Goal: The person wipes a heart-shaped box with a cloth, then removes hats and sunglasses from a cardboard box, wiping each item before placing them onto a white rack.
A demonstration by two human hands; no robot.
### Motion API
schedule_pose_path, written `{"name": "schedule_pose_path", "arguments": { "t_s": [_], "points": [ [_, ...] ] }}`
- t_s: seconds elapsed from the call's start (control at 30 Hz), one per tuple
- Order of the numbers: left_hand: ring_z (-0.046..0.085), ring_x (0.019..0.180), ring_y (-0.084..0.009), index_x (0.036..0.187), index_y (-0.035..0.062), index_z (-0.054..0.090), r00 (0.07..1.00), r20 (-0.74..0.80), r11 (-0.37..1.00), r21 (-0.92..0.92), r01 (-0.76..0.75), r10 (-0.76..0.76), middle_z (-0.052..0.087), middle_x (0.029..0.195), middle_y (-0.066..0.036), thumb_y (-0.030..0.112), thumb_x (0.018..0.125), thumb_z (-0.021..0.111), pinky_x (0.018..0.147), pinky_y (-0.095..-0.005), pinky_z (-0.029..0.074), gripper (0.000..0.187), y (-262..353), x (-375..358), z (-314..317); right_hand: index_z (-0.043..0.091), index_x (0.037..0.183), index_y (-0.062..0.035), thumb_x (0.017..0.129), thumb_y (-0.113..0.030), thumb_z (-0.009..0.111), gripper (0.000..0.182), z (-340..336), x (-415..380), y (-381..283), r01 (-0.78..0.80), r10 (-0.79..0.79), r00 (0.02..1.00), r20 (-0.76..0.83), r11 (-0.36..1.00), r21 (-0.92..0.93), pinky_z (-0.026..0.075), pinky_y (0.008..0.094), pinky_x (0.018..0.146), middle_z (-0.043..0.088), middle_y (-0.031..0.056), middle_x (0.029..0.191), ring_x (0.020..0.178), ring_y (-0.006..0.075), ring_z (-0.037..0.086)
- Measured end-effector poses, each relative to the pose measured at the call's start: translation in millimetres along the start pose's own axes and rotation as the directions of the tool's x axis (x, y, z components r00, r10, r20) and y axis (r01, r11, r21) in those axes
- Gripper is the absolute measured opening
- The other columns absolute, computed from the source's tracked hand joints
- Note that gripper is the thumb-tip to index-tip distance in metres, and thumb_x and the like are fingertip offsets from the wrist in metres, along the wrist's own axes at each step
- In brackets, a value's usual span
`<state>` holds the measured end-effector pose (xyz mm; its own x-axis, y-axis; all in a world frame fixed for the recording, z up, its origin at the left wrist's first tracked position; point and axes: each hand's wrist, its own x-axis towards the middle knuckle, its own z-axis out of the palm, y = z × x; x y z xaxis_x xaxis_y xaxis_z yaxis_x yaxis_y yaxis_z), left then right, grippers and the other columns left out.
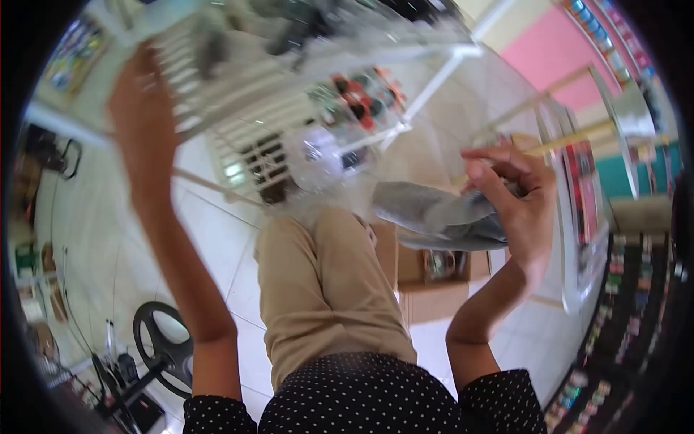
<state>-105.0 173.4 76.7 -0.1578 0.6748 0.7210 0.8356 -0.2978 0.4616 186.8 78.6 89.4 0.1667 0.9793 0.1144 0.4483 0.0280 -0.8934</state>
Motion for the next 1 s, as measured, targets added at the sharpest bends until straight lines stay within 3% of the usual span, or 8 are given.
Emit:
{"name": "schedule_pose_path", "arguments": {
  "t_s": [0.1,0.17,0.23,0.37,0.47,0.6,0.77,1.0],
  "points": [
    [0.055,0.086,-0.0195,0.094,-0.0027,0.053,0.902,-0.218,0.915,0.250,-0.317,0.372,0.057,0.094,-0.014,0.012,0.085,0.041,0.074,-0.0329,0.043,0.021,17.2,-30.0,-22.3,0.063,0.072,-0.0003,0.067,-0.015,0.066,0.016,-52.4,-33.1,126.7,-0.327,0.313,0.945,-0.095,0.899,-0.291,0.037,0.0210,0.048,0.056,0.0013,0.057,0.053,0.0056,0.050],
    [0.055,0.082,-0.0237,0.092,-0.0050,0.051,0.883,-0.457,0.948,-0.220,-0.229,0.107,0.056,0.091,-0.017,0.007,0.084,0.044,0.074,-0.0366,0.044,0.016,12.7,-80.0,-0.5,0.064,0.066,-0.0046,0.061,-0.023,0.069,0.020,-73.8,-77.4,234.6,-0.441,0.500,0.865,-0.053,0.704,-0.556,0.041,0.0289,0.053,0.058,0.0075,0.059,0.052,0.0168,0.054],
    [0.055,0.078,-0.0269,0.092,-0.0065,0.048,0.952,-0.276,0.945,-0.257,-0.201,0.128,0.056,0.086,-0.018,-0.001,0.079,0.047,0.071,-0.0357,0.044,0.014,26.0,-120.3,9.3,0.064,0.073,-0.0095,0.051,-0.037,0.072,0.036,-72.0,-117.3,317.0,-0.498,0.775,0.631,-0.038,0.368,-0.785,0.045,0.0334,0.066,0.061,0.0108,0.082,0.074,0.0251,0.058],
    [0.052,0.077,-0.0227,0.093,-0.0052,0.047,0.993,0.106,0.935,-0.355,-0.018,0.060,0.055,0.086,-0.014,-0.003,0.078,0.047,0.073,-0.0324,0.042,0.015,42.5,-169.9,15.4,0.055,0.100,-0.0047,0.052,-0.042,0.073,0.063,-14.1,-151.5,371.6,-0.559,0.769,0.632,-0.097,0.366,-0.744,0.045,0.0342,0.076,0.059,0.0161,0.088,0.087,0.0269,0.057],
    [0.052,0.076,-0.0230,0.092,-0.0038,0.049,0.973,0.232,0.934,-0.349,0.078,0.005,0.054,0.084,-0.013,-0.004,0.077,0.046,0.071,-0.0323,0.041,0.016,47.0,-188.9,12.3,0.021,0.124,-0.0036,0.052,-0.044,0.073,0.098,18.5,-144.6,386.4,-0.629,0.831,0.488,-0.266,0.123,-0.768,0.045,0.0401,0.078,0.050,0.0196,0.108,0.095,0.0329,0.053],
    [0.052,0.077,-0.0226,0.093,-0.0032,0.049,0.949,0.314,0.929,-0.345,0.137,-0.024,0.055,0.084,-0.013,-0.005,0.076,0.045,0.072,-0.0316,0.041,0.018,46.9,-201.2,12.4,0.030,0.118,-0.0035,0.053,-0.037,0.075,0.086,32.1,-132.2,391.6,-0.753,0.839,0.418,-0.349,0.105,-0.650,0.045,0.0397,0.076,0.046,0.0194,0.113,0.099,0.0330,0.050],
    [0.053,0.077,-0.0217,0.095,-0.0026,0.050,0.896,0.435,0.918,-0.312,0.245,-0.092,0.055,0.084,-0.012,-0.003,0.076,0.045,0.073,-0.0313,0.041,0.019,47.5,-210.8,24.6,0.036,0.110,-0.0034,0.051,-0.029,0.076,0.076,31.9,-135.8,382.2,-0.683,0.674,0.609,-0.418,0.177,-0.709,0.045,0.0394,0.076,0.055,0.0182,0.098,0.091,0.0313,0.054],
    [0.053,0.081,-0.0246,0.100,-0.0021,0.050,0.786,0.597,0.870,-0.293,0.397,-0.158,0.056,0.088,-0.014,-0.001,0.074,0.049,0.073,-0.0315,0.041,0.026,58.2,-220.8,40.8,0.043,0.104,-0.0017,0.050,-0.033,0.074,0.070,22.2,-135.6,376.4,-0.685,0.727,0.615,-0.307,0.299,-0.664,0.045,0.0388,0.074,0.057,0.0171,0.090,0.085,0.0312,0.056]
  ]
}}
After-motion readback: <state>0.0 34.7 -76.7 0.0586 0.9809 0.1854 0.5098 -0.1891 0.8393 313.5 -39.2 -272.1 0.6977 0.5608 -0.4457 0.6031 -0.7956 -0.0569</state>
